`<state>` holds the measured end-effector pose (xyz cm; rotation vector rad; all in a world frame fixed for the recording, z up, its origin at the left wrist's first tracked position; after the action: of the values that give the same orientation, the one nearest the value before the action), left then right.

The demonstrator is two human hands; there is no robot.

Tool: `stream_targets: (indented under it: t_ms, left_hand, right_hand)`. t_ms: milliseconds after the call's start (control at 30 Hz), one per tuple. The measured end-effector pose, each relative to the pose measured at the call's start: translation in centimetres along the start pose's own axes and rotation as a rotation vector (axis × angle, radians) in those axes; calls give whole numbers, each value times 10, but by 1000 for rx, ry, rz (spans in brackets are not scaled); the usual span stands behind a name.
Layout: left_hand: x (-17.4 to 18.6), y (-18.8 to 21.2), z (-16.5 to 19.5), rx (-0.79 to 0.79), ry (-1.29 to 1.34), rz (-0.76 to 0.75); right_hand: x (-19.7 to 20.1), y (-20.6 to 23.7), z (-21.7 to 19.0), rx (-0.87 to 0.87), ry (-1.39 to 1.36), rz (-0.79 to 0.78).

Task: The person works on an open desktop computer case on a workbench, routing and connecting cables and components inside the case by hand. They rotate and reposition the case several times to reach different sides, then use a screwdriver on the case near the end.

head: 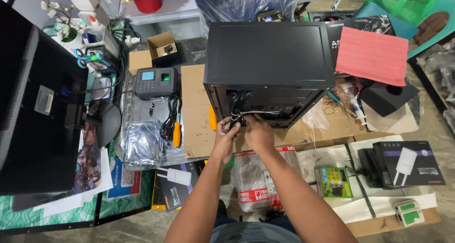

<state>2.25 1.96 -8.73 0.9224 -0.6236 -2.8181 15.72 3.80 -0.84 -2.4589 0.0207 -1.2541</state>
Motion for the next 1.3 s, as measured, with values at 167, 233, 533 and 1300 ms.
stream_targets:
  t_ms: [167, 233, 533, 1300]
  left_hand:
    - [-7, 11, 6, 5, 185, -80]
    - [-6, 11, 6, 34, 237, -84]
    - [7, -26, -7, 224, 201, 269]
    - [16, 42, 55, -640, -431, 605]
  right_hand:
    - [2, 5, 5, -161, -127, 23]
    - [10, 5, -9, -99, -195, 64]
    - [22, 6, -31, 11, -180, -10]
    - [13, 24, 3, -251, -223, 28]
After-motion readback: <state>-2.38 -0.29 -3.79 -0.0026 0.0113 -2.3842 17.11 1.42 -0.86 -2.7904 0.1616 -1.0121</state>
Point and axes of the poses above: each hand's wrist, its own y-axis away from the middle knuckle, its own x-axis out of the back of the hand, z = x × y, the point moved 8 cm from there along -y, towards the middle knuckle, and after that the axes turned 7 degrees about x, right-handed, at the moved point
